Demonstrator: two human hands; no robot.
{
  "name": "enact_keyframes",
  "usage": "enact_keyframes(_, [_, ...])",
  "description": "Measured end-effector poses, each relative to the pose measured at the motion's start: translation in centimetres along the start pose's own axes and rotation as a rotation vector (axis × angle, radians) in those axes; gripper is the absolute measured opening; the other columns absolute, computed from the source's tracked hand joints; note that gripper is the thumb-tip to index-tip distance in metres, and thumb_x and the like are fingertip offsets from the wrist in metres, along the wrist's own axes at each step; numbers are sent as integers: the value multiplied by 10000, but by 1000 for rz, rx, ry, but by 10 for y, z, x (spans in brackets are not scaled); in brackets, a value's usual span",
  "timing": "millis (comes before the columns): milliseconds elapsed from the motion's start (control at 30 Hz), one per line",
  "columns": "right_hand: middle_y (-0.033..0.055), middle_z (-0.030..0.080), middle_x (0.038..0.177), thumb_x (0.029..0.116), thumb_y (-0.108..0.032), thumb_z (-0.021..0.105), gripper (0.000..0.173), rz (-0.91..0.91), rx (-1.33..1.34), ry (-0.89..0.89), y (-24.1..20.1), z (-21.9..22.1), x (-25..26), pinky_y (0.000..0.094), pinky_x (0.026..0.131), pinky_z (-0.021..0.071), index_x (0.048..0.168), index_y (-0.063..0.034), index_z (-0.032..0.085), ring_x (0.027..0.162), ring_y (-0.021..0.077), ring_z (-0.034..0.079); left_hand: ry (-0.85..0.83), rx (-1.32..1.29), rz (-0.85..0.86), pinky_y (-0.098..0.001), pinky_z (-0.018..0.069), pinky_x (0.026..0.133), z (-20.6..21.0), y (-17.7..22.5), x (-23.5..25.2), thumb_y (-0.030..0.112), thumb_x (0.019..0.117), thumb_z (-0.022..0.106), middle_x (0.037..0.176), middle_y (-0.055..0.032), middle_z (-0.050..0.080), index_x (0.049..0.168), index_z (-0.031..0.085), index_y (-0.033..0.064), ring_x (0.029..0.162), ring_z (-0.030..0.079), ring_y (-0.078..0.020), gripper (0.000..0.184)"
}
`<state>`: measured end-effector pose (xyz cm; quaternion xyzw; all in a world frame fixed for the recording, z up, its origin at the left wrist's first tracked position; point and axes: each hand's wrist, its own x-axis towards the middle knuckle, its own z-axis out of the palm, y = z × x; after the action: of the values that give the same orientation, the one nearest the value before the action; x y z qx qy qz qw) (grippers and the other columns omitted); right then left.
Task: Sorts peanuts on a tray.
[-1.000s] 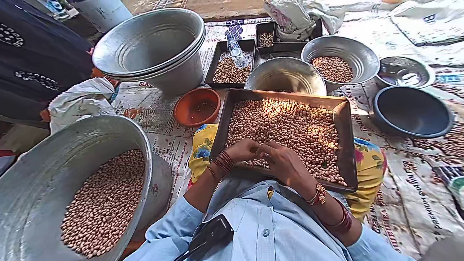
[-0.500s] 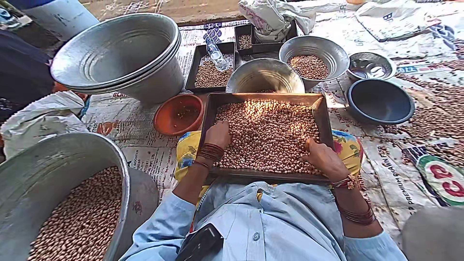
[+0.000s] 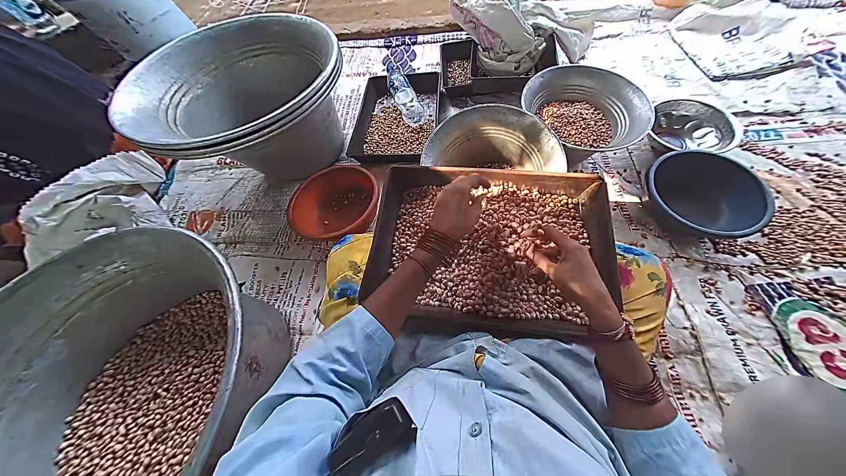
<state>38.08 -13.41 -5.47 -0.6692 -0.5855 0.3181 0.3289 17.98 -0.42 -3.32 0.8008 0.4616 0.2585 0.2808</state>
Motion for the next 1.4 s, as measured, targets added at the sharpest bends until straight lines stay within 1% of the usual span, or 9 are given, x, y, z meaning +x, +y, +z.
enact_keyframes(167, [54, 743, 1067, 976, -74, 673, 192, -55, -21, 225, 16, -24, 2, 393, 739, 603, 1160, -109, 714, 809, 152, 716, 9, 425, -243, -639, 501, 957, -9, -46, 39, 162, 1048, 487, 1198, -201, 720, 1256, 730, 155, 1163, 668, -417, 319])
enact_keyframes(367, [112, 743, 912, 964, -73, 687, 128, -70, -236, 219, 8, -14, 9, 517, 696, 543, 1063, -97, 765, 755, 269, 688, 18, 532, -207, -578, 514, 963, 6, -51, 37, 69, 1011, 521, 1181, -191, 723, 1184, 744, 76, 1209, 644, -399, 283])
enact_keyframes(533, [176, 739, 982, 970, -59, 662, 156, -161, -400, 239, -3, -1, 33, 591, 745, 548, 1087, -73, 765, 861, 377, 709, 9, 501, -164, -571, 500, 990, 3, -53, 34, 58, 998, 531, 1139, -229, 719, 1118, 736, -8, 1202, 639, -412, 247])
enact_keyframes(633, [196, 714, 994, 968, -86, 676, 151, -235, -477, 225, -3, 4, 43, 600, 720, 545, 1097, -82, 754, 868, 405, 696, 90, 201, -187, -589, 518, 909, -19, -52, 28, 93, 974, 578, 1031, -185, 742, 1087, 753, 39, 1014, 703, -364, 216])
enact_keyframes(733, [214, 696, 1032, 944, -101, 713, 172, -215, -516, 168, 2, 11, 48, 612, 691, 537, 1111, -73, 742, 868, 429, 683, 203, -150, -244, -453, 458, 708, -35, -61, 9, 91, 973, 477, 786, -80, 630, 992, 709, 47, 714, 576, -199, 236])
enact_keyframes(900, [200, 686, 956, 940, -113, 719, 136, -208, -466, 156, 9, 14, 48, 603, 644, 535, 1067, -66, 728, 783, 409, 673, -76, -193, -258, -397, 418, 536, -26, -49, -69, 182, 1088, 480, 708, -110, 569, 1115, 672, 92, 553, 475, -211, 213])
enact_keyframes(1067, [123, 665, 814, 964, -117, 652, 184, -106, -122, 262, 14, 5, 29, 443, 493, 495, 1139, -68, 622, 573, 256, 609, -191, 77, -96, -504, 530, 675, 10, -35, -83, 99, 1005, 608, 761, -127, 682, 1082, 758, 76, 661, 626, -274, 170])
enact_keyframes(1200, [45, 534, 656, 948, -79, 619, 151, -88, -77, 191, 5, 7, 8, 347, 461, 380, 1088, -87, 674, 492, 152, 448, -256, 169, -56, -559, 558, 856, 25, -23, -85, 101, 1010, 614, 1023, -164, 748, 1128, 765, 73, 935, 720, -346, 194])
enact_keyframes(1400, [157, 733, 903, 964, -154, 669, 161, -247, -415, 4, 0, 43, -10, 555, 723, 559, 1046, -76, 783, 812, 345, 710, -337, 296, -56, -567, 548, 889, 37, -19, -79, 117, 1019, 594, 1111, -175, 730, 1155, 749, 65, 1044, 707, -367, 213])
